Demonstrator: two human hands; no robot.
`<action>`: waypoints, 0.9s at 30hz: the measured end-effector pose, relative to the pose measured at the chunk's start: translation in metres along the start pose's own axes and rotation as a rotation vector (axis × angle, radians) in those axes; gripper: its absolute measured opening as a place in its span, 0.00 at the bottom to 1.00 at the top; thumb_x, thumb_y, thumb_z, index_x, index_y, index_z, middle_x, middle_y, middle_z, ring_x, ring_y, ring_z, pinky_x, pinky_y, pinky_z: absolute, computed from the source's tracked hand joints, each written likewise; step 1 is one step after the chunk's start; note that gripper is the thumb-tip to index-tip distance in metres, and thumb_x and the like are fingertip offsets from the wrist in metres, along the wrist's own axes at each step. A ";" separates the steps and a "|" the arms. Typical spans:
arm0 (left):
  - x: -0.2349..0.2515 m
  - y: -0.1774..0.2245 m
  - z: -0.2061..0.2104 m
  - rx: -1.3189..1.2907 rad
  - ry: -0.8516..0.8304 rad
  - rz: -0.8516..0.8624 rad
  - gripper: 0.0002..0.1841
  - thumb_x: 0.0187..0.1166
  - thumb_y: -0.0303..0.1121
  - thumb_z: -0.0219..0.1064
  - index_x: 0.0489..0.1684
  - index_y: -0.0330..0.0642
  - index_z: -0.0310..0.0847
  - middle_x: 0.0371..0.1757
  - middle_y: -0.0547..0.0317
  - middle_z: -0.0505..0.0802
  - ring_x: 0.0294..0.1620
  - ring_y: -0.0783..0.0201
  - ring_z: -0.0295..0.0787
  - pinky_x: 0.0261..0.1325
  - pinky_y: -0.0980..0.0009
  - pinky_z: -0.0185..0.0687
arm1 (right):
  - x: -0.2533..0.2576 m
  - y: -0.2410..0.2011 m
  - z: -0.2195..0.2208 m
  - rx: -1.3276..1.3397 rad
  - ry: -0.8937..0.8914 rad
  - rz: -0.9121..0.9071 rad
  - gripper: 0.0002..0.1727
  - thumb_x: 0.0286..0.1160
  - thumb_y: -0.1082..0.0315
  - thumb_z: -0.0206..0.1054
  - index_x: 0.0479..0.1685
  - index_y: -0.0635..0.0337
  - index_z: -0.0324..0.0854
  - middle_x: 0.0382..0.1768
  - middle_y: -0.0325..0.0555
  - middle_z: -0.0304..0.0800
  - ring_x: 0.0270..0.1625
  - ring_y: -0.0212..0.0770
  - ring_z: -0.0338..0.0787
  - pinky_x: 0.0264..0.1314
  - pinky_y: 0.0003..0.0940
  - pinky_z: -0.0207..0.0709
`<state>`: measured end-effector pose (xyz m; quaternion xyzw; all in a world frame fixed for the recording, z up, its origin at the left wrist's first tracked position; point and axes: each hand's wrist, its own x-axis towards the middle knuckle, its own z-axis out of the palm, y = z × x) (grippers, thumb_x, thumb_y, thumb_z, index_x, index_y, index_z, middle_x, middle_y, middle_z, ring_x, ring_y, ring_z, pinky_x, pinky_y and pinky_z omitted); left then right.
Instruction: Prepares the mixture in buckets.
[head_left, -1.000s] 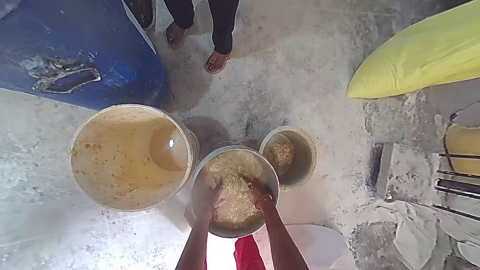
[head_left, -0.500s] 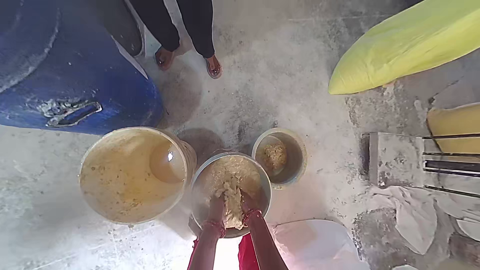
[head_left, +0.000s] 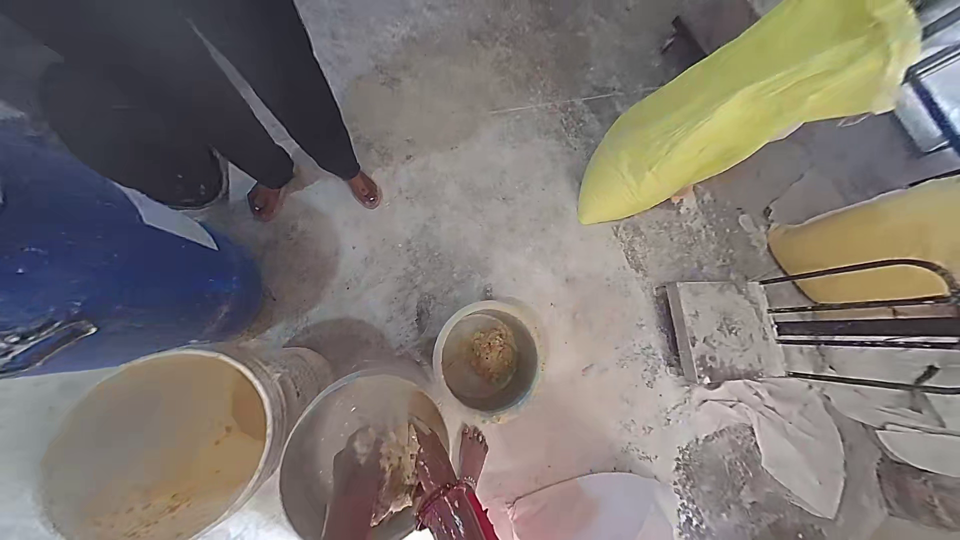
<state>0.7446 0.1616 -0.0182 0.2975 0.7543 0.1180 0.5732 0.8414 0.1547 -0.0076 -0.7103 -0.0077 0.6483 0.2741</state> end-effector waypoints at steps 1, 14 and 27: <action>-0.006 0.010 0.017 0.000 -0.015 0.022 0.27 0.91 0.35 0.54 0.85 0.30 0.59 0.73 0.29 0.76 0.63 0.47 0.78 0.63 0.51 0.75 | -0.003 -0.011 -0.018 -0.050 0.022 -0.012 0.24 0.94 0.71 0.45 0.83 0.75 0.64 0.80 0.67 0.72 0.81 0.50 0.74 0.85 0.38 0.61; 0.141 -0.024 0.274 0.298 -0.435 0.063 0.26 0.96 0.39 0.44 0.83 0.27 0.65 0.82 0.29 0.73 0.85 0.40 0.67 0.87 0.48 0.57 | 0.263 0.044 -0.217 -0.216 0.244 -0.053 0.25 0.95 0.68 0.46 0.83 0.73 0.63 0.80 0.70 0.70 0.82 0.58 0.73 0.84 0.52 0.66; 0.071 -0.014 0.055 -0.132 -0.509 0.233 0.23 0.83 0.35 0.54 0.73 0.33 0.76 0.72 0.51 0.85 0.72 0.63 0.81 0.75 0.66 0.77 | 0.103 0.049 -0.109 -0.402 0.310 -0.577 0.12 0.75 0.75 0.64 0.51 0.72 0.88 0.49 0.60 0.94 0.55 0.49 0.92 0.65 0.47 0.82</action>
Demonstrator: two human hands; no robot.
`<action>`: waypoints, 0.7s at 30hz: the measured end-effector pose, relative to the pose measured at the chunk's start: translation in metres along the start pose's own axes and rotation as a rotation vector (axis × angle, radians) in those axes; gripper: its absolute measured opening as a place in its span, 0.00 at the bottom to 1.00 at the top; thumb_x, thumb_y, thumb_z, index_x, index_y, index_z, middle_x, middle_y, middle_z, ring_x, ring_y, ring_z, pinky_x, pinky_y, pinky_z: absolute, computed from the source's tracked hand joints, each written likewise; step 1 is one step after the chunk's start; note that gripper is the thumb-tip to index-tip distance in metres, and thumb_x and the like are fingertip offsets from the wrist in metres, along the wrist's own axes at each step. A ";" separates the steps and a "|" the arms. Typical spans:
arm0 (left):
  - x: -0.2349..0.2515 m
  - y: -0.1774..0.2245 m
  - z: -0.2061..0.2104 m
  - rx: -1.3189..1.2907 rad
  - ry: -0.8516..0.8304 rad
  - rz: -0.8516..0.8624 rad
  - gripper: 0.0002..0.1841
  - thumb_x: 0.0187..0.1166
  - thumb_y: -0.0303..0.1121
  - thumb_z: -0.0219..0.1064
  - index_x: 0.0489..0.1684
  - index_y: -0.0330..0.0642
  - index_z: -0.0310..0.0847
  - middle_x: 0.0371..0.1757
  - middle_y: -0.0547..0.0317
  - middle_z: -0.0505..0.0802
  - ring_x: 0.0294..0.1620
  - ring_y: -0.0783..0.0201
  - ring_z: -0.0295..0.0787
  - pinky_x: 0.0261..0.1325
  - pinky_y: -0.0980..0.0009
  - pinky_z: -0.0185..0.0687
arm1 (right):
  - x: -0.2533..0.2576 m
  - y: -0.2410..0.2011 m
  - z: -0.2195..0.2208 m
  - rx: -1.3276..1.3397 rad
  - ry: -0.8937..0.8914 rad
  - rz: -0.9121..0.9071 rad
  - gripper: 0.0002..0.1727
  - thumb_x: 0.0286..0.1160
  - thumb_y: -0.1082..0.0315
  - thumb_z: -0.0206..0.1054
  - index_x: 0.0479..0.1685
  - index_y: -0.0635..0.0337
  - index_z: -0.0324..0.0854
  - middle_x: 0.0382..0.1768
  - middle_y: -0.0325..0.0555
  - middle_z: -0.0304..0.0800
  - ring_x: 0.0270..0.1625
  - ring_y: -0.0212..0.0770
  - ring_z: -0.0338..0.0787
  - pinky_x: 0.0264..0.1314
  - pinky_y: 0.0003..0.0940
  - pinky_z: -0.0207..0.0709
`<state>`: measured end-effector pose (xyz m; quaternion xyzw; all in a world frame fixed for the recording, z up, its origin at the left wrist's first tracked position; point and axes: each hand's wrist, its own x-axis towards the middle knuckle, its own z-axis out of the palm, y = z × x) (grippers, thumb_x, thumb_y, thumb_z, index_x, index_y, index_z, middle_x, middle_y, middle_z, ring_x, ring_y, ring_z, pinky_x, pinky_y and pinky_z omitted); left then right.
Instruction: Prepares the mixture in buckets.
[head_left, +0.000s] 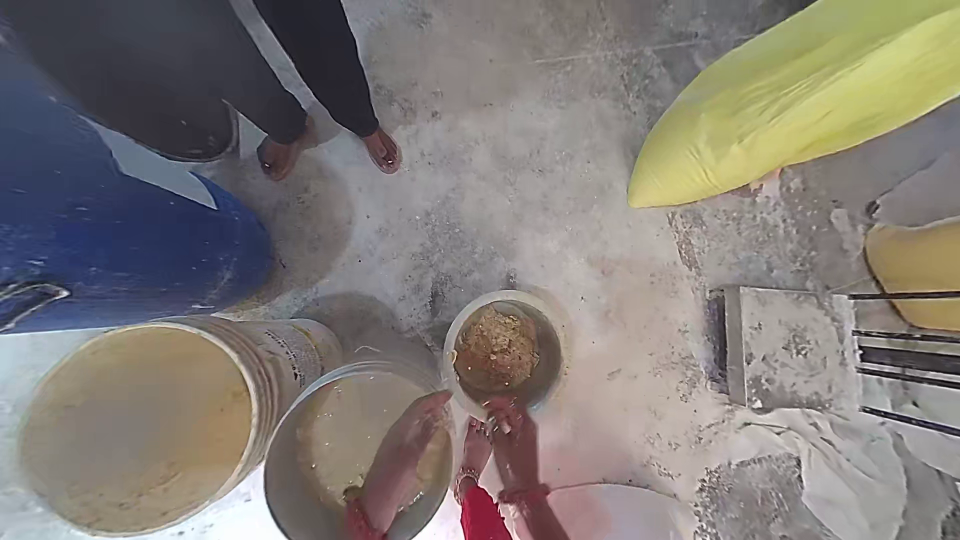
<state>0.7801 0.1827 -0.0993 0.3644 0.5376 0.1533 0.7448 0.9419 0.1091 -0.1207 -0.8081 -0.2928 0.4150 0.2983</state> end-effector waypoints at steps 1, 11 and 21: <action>-0.012 -0.010 -0.023 -0.042 0.067 -0.019 0.22 0.83 0.36 0.53 0.70 0.34 0.78 0.68 0.53 0.87 0.68 0.64 0.84 0.72 0.66 0.80 | -0.015 -0.004 0.026 -0.005 -0.075 -0.072 0.12 0.73 0.73 0.65 0.49 0.69 0.90 0.48 0.57 0.94 0.54 0.48 0.93 0.63 0.46 0.83; 0.060 -0.132 -0.178 0.874 0.214 -0.071 0.26 0.91 0.35 0.50 0.88 0.38 0.63 0.85 0.41 0.74 0.88 0.47 0.67 0.90 0.51 0.56 | 0.075 -0.034 0.229 -0.831 -0.815 -0.128 0.29 0.85 0.47 0.59 0.84 0.45 0.74 0.79 0.54 0.79 0.82 0.57 0.76 0.83 0.63 0.65; 0.023 -0.141 -0.148 0.830 0.176 -0.483 0.42 0.80 0.56 0.65 0.94 0.52 0.53 0.93 0.29 0.50 0.91 0.30 0.50 0.84 0.37 0.58 | 0.042 0.009 0.188 -0.792 -0.712 0.262 0.45 0.73 0.37 0.70 0.85 0.58 0.70 0.89 0.61 0.60 0.90 0.58 0.64 0.89 0.57 0.58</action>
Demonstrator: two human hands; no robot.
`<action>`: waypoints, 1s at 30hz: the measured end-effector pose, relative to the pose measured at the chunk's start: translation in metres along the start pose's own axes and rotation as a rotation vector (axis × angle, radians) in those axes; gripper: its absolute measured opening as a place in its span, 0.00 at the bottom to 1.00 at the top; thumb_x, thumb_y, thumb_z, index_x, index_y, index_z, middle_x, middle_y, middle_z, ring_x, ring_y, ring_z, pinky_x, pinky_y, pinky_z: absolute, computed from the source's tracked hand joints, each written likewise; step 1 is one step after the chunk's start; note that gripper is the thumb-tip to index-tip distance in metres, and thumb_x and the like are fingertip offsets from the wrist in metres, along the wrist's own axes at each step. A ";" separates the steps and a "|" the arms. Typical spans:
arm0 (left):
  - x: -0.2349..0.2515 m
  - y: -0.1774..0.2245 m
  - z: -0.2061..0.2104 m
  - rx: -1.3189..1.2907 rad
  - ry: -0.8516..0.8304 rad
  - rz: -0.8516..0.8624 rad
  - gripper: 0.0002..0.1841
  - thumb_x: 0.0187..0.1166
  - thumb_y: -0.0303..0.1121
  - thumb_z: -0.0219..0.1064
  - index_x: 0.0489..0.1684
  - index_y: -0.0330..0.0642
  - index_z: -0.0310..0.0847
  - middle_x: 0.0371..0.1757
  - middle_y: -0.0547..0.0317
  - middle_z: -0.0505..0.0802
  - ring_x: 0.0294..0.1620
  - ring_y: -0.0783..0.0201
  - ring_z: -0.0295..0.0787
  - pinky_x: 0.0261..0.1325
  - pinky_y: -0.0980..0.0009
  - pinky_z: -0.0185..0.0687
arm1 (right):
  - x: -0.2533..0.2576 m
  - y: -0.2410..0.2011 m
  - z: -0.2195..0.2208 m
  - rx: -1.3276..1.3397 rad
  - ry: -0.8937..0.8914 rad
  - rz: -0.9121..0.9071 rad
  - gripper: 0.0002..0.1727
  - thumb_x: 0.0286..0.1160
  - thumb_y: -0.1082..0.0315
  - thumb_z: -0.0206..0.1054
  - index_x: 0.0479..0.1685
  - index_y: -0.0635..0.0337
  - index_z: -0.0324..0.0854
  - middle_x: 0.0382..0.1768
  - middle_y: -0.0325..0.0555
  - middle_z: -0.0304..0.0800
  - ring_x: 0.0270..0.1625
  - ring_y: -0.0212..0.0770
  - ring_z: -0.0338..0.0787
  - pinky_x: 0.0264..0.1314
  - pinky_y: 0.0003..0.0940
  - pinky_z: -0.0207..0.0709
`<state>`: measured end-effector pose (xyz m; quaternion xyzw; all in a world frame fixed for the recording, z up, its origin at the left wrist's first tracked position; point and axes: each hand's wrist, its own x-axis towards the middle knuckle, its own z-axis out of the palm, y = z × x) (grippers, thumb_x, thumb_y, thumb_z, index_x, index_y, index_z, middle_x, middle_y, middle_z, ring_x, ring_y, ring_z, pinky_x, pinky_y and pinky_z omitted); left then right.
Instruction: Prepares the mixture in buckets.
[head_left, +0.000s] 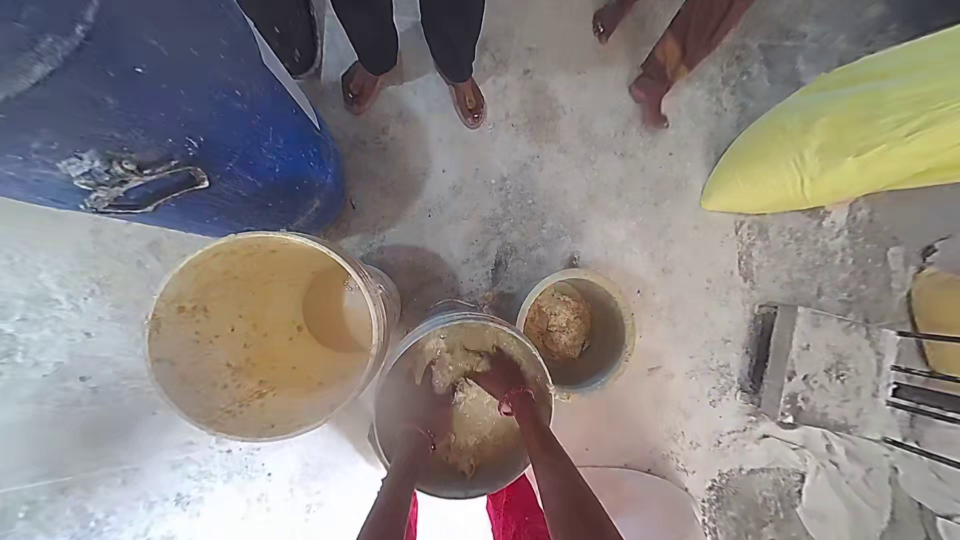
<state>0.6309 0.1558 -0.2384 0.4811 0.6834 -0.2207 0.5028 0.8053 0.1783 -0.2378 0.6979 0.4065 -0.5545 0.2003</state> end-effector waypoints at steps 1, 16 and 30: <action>-0.004 -0.003 0.006 -0.090 -0.003 -0.035 0.43 0.81 0.54 0.66 0.94 0.48 0.52 0.92 0.26 0.49 0.91 0.29 0.48 0.86 0.38 0.56 | -0.007 0.005 0.006 0.042 0.004 0.034 0.45 0.75 0.38 0.69 0.85 0.61 0.68 0.88 0.63 0.62 0.89 0.59 0.64 0.90 0.56 0.57; -0.057 -0.006 0.027 -1.084 -0.141 -0.318 0.27 0.95 0.42 0.47 0.89 0.38 0.57 0.84 0.38 0.72 0.81 0.46 0.70 0.78 0.46 0.67 | -0.091 0.006 0.065 0.706 0.010 0.152 0.25 0.95 0.70 0.45 0.85 0.75 0.61 0.86 0.68 0.64 0.90 0.54 0.63 0.92 0.44 0.53; -0.127 0.051 -0.020 -1.054 0.014 -0.358 0.28 0.90 0.40 0.58 0.86 0.38 0.61 0.69 0.38 0.80 0.61 0.51 0.79 0.61 0.52 0.76 | -0.151 -0.008 0.014 1.003 -0.066 0.108 0.23 0.96 0.66 0.46 0.78 0.73 0.70 0.76 0.66 0.75 0.78 0.52 0.76 0.83 0.45 0.65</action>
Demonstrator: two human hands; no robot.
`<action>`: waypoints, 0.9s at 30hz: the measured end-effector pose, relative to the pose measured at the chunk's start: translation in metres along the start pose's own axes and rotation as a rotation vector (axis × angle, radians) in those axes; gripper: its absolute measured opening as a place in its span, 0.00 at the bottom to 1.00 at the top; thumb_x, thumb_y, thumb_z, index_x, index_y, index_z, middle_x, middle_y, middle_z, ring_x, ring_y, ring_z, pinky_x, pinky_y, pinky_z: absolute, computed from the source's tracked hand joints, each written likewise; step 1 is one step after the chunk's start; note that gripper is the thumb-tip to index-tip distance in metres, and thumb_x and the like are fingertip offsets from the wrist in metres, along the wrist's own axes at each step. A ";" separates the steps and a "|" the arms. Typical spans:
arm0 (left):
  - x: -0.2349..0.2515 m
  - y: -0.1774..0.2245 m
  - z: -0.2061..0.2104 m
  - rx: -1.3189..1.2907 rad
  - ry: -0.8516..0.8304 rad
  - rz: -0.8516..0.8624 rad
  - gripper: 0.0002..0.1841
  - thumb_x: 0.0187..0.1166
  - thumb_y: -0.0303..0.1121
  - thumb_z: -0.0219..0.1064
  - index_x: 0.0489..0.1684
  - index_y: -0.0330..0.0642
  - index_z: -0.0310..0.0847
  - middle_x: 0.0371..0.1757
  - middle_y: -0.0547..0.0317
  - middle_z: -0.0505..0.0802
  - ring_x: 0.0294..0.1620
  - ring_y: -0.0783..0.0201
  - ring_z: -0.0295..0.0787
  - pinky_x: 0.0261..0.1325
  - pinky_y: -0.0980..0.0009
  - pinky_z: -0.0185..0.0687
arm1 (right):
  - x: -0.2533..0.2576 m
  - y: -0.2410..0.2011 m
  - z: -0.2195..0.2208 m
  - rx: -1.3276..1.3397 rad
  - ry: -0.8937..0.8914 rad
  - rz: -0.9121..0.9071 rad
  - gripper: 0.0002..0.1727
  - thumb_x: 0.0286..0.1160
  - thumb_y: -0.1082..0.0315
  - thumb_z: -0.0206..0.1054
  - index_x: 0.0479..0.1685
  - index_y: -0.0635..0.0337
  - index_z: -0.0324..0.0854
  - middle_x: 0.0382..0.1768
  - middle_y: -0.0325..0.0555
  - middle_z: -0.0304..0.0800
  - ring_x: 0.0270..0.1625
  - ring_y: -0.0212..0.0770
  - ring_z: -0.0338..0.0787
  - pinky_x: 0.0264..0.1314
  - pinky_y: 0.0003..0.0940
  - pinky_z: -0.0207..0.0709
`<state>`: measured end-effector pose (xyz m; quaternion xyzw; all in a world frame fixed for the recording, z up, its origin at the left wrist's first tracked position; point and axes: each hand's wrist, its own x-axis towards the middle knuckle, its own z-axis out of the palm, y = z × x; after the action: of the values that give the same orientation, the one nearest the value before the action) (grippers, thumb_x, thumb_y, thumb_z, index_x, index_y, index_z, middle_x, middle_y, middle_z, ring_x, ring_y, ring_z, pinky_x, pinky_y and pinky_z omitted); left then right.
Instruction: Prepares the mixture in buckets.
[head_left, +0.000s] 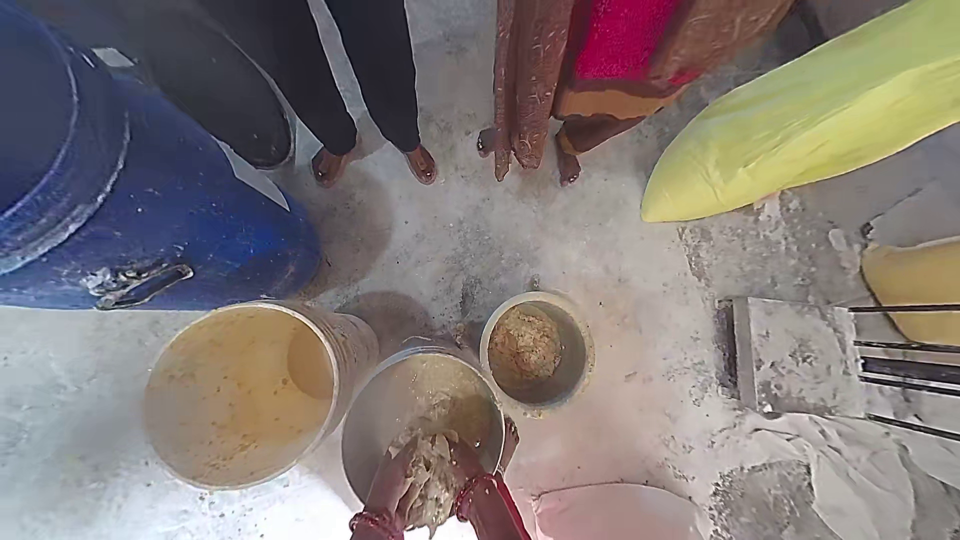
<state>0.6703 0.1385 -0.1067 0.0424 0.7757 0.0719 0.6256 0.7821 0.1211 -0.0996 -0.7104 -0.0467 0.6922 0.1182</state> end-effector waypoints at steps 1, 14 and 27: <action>-0.004 0.001 0.000 0.004 0.014 0.004 0.27 0.90 0.41 0.58 0.84 0.37 0.62 0.66 0.38 0.81 0.59 0.51 0.80 0.59 0.52 0.76 | -0.009 -0.006 -0.003 -0.028 -0.014 -0.008 0.23 0.95 0.68 0.46 0.78 0.73 0.69 0.76 0.66 0.75 0.78 0.52 0.76 0.83 0.44 0.64; -0.055 0.015 0.009 0.126 0.076 0.075 0.24 0.90 0.43 0.53 0.78 0.36 0.65 0.61 0.47 0.82 0.55 0.61 0.80 0.57 0.57 0.78 | -0.029 -0.004 -0.024 0.246 -0.209 0.006 0.23 0.95 0.63 0.48 0.76 0.72 0.71 0.73 0.65 0.78 0.73 0.51 0.79 0.79 0.46 0.69; -0.069 0.045 0.223 0.393 -0.151 0.203 0.26 0.91 0.43 0.57 0.80 0.35 0.67 0.67 0.37 0.83 0.63 0.48 0.82 0.63 0.50 0.79 | -0.006 -0.020 -0.212 0.040 0.103 -0.182 0.24 0.93 0.72 0.46 0.82 0.77 0.64 0.81 0.71 0.70 0.85 0.58 0.70 0.89 0.47 0.60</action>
<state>0.9017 0.1853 -0.0788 0.2466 0.7174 -0.0214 0.6512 0.9950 0.1166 -0.0860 -0.7354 -0.0910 0.6418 0.1973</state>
